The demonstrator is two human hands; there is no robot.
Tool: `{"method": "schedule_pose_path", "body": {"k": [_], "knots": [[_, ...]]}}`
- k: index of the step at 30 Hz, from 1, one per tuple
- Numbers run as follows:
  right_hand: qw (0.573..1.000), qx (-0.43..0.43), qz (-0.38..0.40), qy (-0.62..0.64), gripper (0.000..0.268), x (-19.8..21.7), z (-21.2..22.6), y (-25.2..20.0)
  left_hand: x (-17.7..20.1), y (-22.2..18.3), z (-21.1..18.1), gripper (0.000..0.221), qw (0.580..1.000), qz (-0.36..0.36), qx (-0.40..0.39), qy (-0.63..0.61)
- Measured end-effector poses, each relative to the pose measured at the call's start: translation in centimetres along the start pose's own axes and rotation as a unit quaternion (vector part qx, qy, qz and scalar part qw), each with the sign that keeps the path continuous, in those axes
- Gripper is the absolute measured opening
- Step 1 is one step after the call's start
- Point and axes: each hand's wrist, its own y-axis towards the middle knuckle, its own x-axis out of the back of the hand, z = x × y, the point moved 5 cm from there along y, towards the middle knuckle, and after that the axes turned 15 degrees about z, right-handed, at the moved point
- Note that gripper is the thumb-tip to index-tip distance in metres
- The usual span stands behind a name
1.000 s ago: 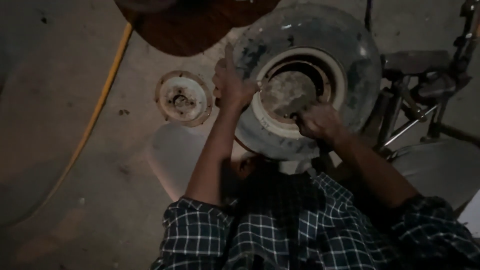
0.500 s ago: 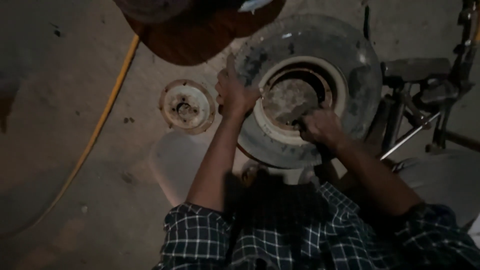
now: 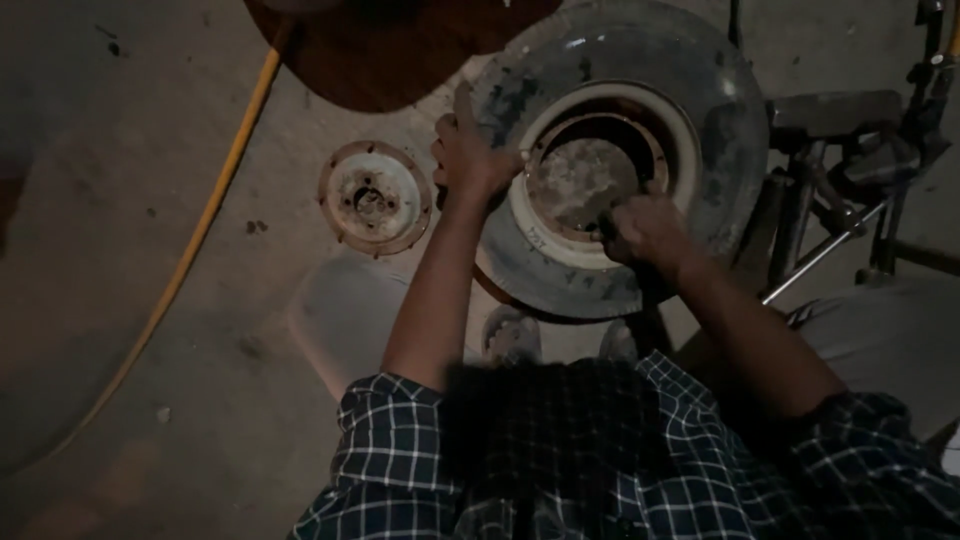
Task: Dismantling and reassembling a wheel with a tire and rim.
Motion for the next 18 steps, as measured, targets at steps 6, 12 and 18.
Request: {"method": "schedule_pose_path", "body": {"k": [6, 12, 18], "knots": [[0.993, 0.066, -0.091, 0.031, 0.011, 0.7, 0.0, -0.9, 0.0, 0.4, -0.3, 0.136, 1.000, 0.009, 0.011, 0.017], [0.981, 0.137, -0.139, 0.005, 0.015, -1.7, -1.6, -0.7, -0.3, 1.9, 0.6, 0.135, 0.999, 0.023, 0.010, 0.034], [0.987, 0.125, -0.097, -0.012, 0.009, 0.0, -0.8, -0.5, -0.5, 2.2, 1.0, 0.135, 0.999, 0.033, -0.002, 0.038]]}}
